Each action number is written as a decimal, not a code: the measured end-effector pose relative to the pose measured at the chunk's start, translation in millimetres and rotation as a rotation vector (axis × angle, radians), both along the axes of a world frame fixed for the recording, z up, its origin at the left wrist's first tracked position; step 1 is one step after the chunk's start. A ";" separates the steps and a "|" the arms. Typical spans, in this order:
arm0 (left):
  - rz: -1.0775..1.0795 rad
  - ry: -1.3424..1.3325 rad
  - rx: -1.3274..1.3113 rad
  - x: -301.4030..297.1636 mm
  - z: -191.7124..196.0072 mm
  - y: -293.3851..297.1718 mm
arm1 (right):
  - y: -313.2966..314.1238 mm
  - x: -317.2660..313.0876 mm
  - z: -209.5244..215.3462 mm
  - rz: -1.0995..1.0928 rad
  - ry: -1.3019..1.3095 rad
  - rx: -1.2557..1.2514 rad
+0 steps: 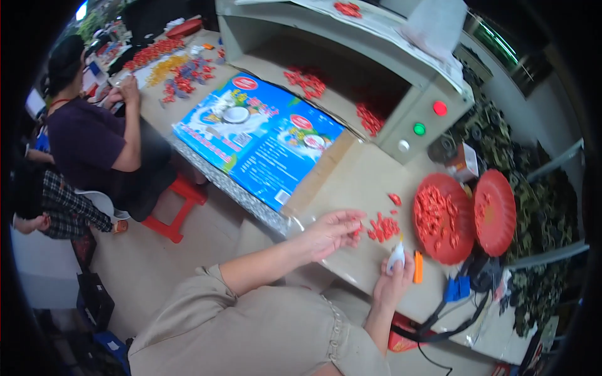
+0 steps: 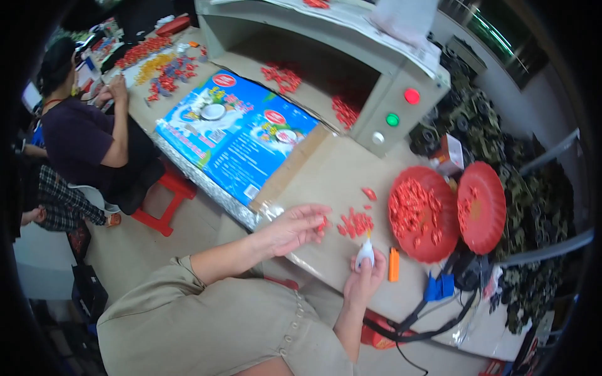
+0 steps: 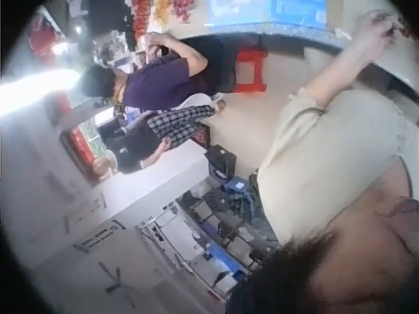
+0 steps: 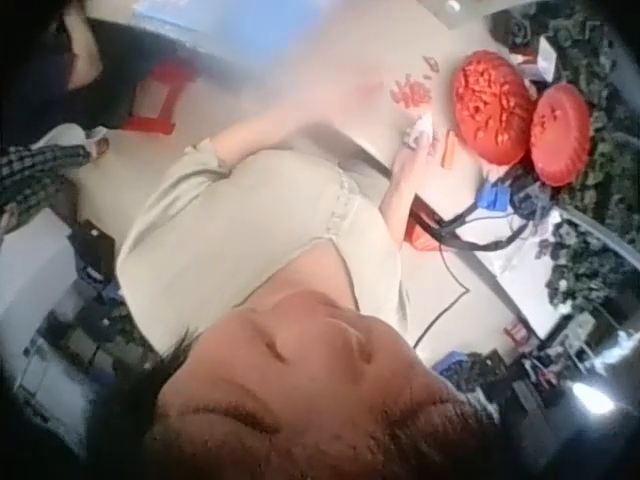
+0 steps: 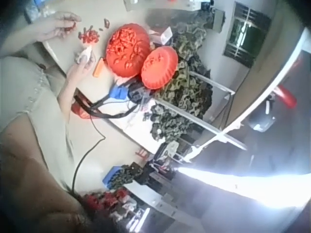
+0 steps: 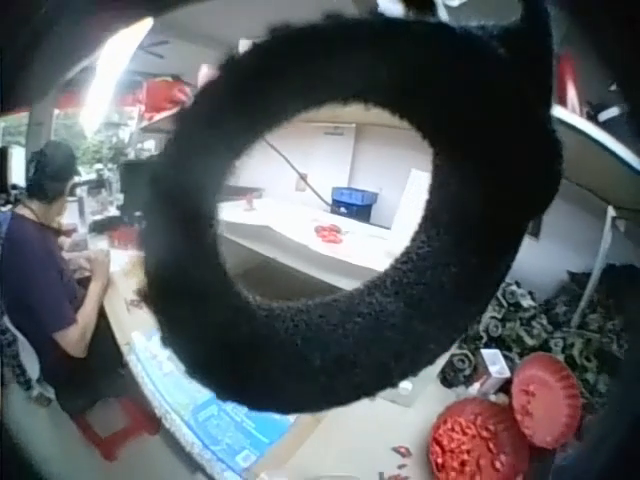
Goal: The person glues small red plastic parts together using a small glue bottle.
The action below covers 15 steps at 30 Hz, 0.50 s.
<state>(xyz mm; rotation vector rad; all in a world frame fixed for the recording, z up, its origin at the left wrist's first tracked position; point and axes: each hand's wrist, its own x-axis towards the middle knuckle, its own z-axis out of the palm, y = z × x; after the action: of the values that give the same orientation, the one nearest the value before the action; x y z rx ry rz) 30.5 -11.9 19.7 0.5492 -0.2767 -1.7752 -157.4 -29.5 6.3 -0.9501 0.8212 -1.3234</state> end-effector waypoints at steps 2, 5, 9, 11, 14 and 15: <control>0.238 -0.334 -0.164 -9.2 1.8 -1.6 | -9.9 3.6 -0.2 -0.053 -0.182 0.047; 0.186 -0.487 -0.252 -14.1 1.7 -10.7 | -14.7 1.7 -6.4 -0.076 -0.286 0.055; 0.214 -0.579 -0.297 -25.2 -13.9 -15.0 | -16.6 -0.1 -8.6 -0.024 -0.404 0.028; 0.199 -0.567 -0.316 -26.5 -16.5 -13.3 | -16.0 -0.3 -1.0 -0.019 -0.422 0.051; 0.206 -0.573 -0.330 -30.2 -18.9 -10.1 | -16.8 0.5 4.1 -0.007 -0.384 0.046; 0.217 -0.591 -0.332 -30.8 -19.5 -10.0 | -17.6 1.4 4.3 -0.012 -0.330 0.011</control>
<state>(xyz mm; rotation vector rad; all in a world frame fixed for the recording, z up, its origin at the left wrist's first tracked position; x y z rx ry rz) -0.2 -22.0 0.2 0.8184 -0.8702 -1.2888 -156.1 -47.0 10.6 -0.6937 0.5801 -1.4371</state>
